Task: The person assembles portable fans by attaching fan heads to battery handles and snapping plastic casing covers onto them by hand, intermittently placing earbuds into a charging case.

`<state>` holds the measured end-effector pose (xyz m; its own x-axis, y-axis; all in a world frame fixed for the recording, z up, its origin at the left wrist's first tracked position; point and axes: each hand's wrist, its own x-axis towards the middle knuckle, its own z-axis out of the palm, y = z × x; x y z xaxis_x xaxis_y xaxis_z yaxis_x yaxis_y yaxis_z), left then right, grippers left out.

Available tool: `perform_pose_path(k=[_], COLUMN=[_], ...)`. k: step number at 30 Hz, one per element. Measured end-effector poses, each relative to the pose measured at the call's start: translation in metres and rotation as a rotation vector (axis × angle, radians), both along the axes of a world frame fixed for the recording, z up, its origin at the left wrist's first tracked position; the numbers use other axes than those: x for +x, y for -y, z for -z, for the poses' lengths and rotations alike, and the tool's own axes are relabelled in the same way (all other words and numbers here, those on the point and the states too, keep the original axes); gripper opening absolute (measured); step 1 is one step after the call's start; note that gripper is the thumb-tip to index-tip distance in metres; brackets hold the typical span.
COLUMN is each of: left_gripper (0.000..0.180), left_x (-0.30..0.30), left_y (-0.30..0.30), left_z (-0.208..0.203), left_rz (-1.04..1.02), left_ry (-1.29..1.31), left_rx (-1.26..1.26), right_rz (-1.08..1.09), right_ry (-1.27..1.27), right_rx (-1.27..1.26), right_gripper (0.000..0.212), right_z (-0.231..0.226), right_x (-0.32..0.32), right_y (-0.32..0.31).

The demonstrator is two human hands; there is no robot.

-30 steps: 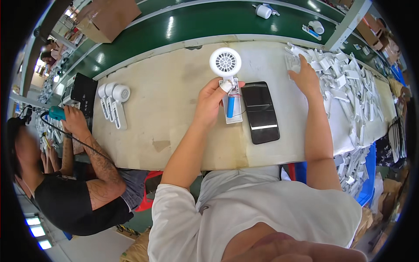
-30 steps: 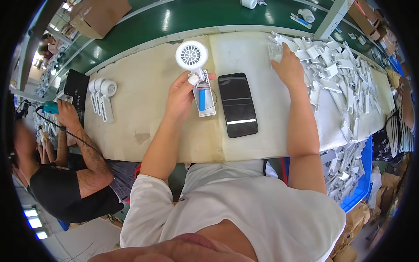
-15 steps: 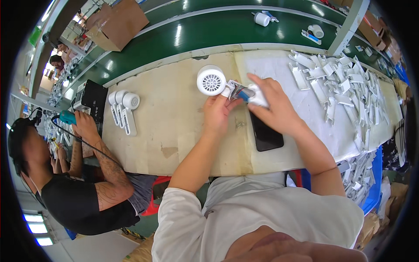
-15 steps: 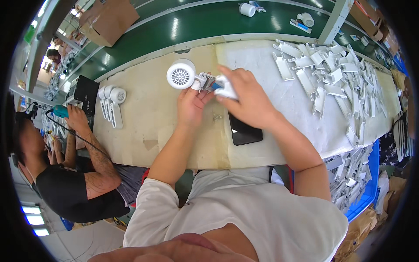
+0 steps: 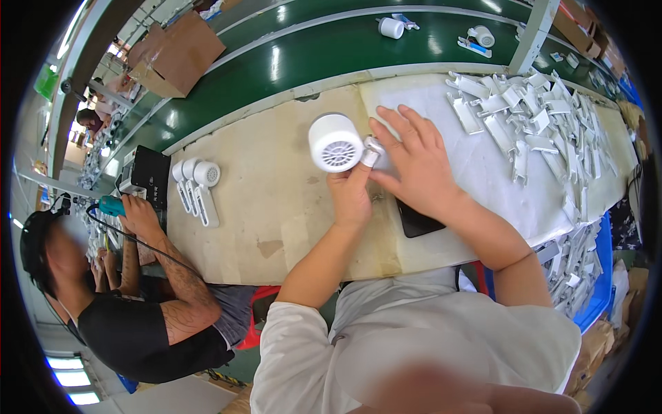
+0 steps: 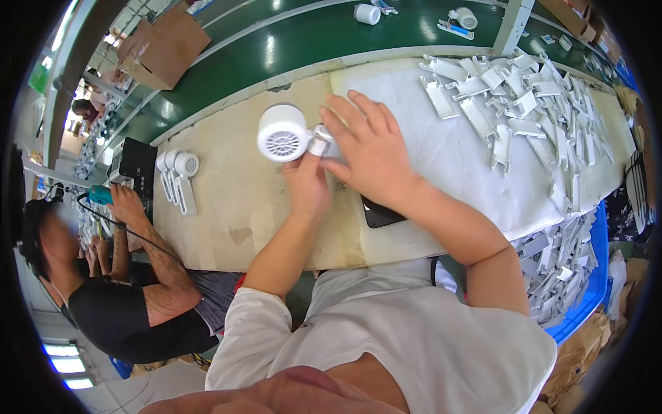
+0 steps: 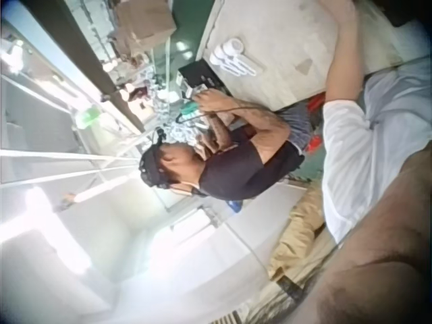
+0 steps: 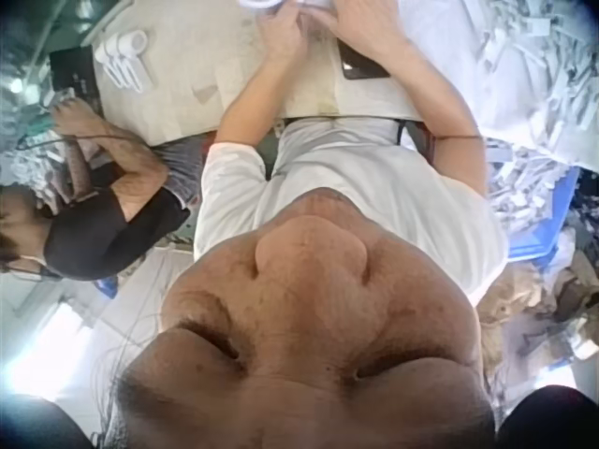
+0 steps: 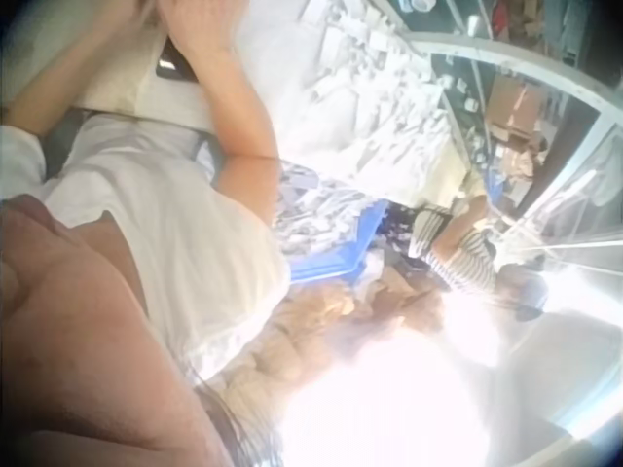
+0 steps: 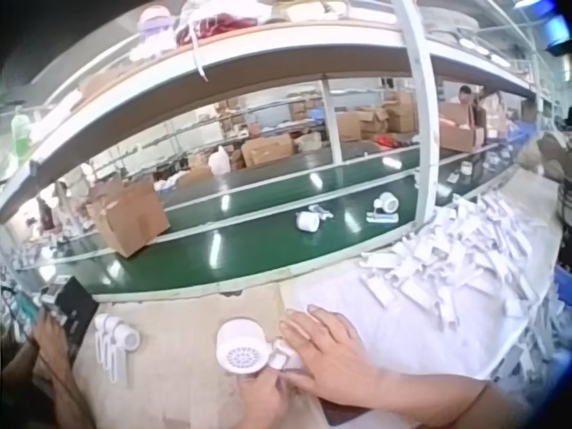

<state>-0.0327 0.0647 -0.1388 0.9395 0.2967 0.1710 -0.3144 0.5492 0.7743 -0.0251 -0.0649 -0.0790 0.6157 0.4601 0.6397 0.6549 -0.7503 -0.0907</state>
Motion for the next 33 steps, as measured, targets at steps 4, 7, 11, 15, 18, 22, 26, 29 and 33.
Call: perform_pose_path(k=[4, 7, 11, 15, 18, 22, 26, 29, 33], left_gripper=[0.034, 0.028, 0.031, 0.029, 0.028, 0.031, 0.040, 0.044, 0.050], left_x=[-0.002, -0.001, -0.005, -0.010, 0.003, 0.024, 0.008, 0.006, 0.023], left_y=[-0.014, -0.020, -0.025, -0.026, -0.050, -0.145, -0.234, -0.236, -0.213], left_z=[-0.021, -0.023, -0.035, -0.050, -0.042, -0.024, -0.008, -0.009, -0.014], left_rz=[0.104, 0.039, 0.084, 0.126, 0.136, -0.332, -0.697, -0.745, -0.930], left_ry=[0.118, 0.107, 0.140, 0.244, 0.085, -0.294, -0.841, -0.995, -0.686], left_rx=[-0.155, -0.078, -0.161, -0.084, 0.106, 1.209, 1.844, 1.827, 1.902], right_rz=[-0.279, -0.346, -0.377, -0.461, -0.488, -0.488, -0.058, 0.172, 0.236], right_ry=[-0.916, -1.019, -0.965, -0.407, -0.640, -0.550, -0.334, -0.029, 0.415], right_rx=[0.553, 0.695, 0.763, 0.440, 0.255, 0.175, 0.102, -0.267, -0.738], right_gripper=[0.046, 0.038, 0.033, 0.038, 0.039, 0.033, 0.038, 0.054, 0.060], right_z=[0.017, 0.022, 0.014, 0.019, 0.029, 0.041, 0.060, 0.060, 0.053], right_x=[0.019, 0.009, 0.001, 0.008, 0.022, 0.090, 0.224, 0.302, 0.376], right_y=[0.027, 0.014, 0.003, 0.004, -0.004, -0.002, 0.011, 0.007, 0.000])
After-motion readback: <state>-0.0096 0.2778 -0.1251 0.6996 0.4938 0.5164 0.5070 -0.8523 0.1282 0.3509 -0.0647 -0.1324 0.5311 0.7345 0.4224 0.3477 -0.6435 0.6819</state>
